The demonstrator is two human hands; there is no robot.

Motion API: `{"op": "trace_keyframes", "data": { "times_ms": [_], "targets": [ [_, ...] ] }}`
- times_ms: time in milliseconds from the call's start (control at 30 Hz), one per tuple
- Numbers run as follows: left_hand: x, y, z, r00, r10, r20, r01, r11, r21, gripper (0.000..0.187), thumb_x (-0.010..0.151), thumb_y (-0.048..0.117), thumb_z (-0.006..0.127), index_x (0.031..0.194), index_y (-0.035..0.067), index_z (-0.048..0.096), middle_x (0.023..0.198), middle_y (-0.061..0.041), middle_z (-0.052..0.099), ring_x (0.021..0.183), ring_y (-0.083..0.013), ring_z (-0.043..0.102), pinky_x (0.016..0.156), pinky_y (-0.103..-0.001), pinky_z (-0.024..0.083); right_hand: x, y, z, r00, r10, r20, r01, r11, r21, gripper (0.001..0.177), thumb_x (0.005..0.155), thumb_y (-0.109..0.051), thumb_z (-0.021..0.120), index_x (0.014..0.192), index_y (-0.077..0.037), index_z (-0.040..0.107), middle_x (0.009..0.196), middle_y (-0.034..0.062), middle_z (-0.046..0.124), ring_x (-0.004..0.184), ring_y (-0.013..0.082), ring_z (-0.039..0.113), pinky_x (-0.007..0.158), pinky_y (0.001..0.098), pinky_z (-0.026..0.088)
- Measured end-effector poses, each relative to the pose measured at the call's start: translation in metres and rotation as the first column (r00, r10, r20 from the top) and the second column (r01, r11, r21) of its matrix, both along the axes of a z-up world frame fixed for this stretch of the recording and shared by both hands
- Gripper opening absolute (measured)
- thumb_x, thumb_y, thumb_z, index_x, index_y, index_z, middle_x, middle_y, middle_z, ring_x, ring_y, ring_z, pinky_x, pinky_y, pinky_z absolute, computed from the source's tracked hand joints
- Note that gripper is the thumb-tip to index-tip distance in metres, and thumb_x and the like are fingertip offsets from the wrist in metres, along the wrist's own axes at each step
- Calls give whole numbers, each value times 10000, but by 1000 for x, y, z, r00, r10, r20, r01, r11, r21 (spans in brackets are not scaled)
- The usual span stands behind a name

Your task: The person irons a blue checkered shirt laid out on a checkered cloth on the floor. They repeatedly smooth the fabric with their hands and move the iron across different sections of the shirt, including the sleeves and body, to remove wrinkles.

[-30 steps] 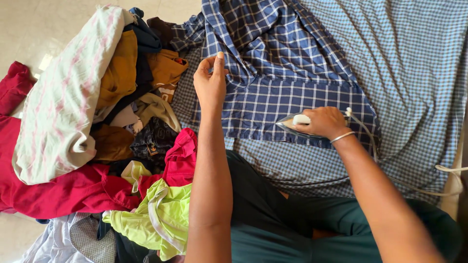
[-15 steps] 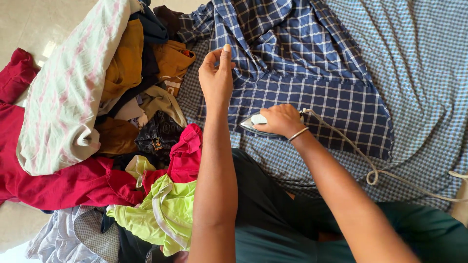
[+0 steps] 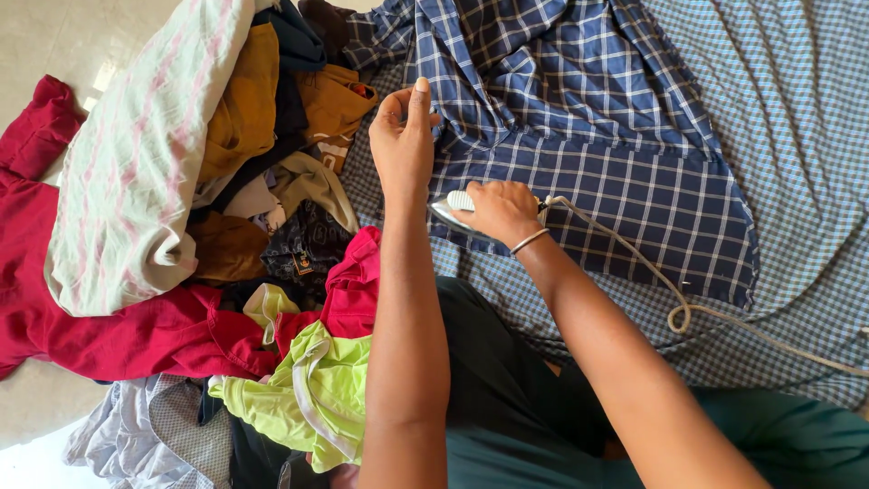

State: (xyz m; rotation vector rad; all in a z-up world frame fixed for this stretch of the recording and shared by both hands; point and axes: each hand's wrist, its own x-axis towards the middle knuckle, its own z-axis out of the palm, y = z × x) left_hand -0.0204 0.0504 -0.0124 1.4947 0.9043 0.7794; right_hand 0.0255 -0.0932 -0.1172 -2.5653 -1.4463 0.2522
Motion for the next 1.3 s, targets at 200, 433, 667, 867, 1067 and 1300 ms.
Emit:
{"op": "trace_keyframes", "data": {
  "times_ms": [200, 433, 667, 867, 1067, 1300],
  "targets": [
    [-8, 43, -48, 936, -28, -350, 55, 996, 67, 558, 881, 539, 676, 1087, 28, 767, 975, -111, 781, 908, -188, 743, 824, -322, 555, 10, 3, 3, 978, -195, -72, 194, 981, -27, 515, 893, -616, 653, 958, -116, 756, 792, 130, 758, 721, 310, 755, 623, 454, 580],
    [-25, 76, -118, 827, 33, -562, -77, 996, -54, 586, 859, 548, 664, 1154, 46, 739, 1101, -127, 768, 1063, -264, 718, 949, -388, 528, 34, -11, -2, 941, -335, -43, 333, 941, -61, 542, 901, -625, 644, 1024, -106, 741, 873, 167, 765, 793, 361, 749, 684, 500, 574],
    [-29, 79, -154, 705, -53, -707, -79, 985, -153, 628, 850, 588, 665, 1218, 83, 732, 1216, -147, 733, 1171, -312, 673, 1026, -432, 504, 50, -28, -2, 920, -392, -20, 387, 914, -121, 556, 905, -624, 647, 1065, -98, 735, 895, 189, 761, 818, 373, 745, 697, 500, 577],
    [-28, 65, -137, 493, -194, -848, -95, 957, -274, 621, 873, 566, 675, 1377, 207, 622, 1536, -127, 459, 1394, -376, 449, 1115, -528, 406, 36, -41, 5, 994, -107, -34, 100, 979, -180, 573, 850, -662, 646, 1040, -131, 745, 816, 144, 757, 737, 325, 754, 644, 468, 584],
    [-33, 61, -128, 406, -180, -896, -139, 957, -255, 524, 888, 344, 663, 1389, 201, 602, 1488, -96, 551, 1412, -337, 467, 1178, -548, 306, 20, -35, -2, 985, 170, 40, -167, 984, -63, 541, 847, -662, 658, 875, -130, 749, 760, 122, 751, 677, 312, 734, 587, 458, 575],
    [-42, 64, -134, 436, -54, -899, -207, 966, -158, 375, 895, 240, 640, 1251, 151, 713, 1342, -91, 678, 1236, -290, 649, 1165, -538, 325, 11, 3, -1, 999, -31, -41, 27, 994, -108, 541, 865, -647, 664, 952, -118, 733, 785, 136, 750, 687, 316, 747, 609, 461, 593]
  ]
}}
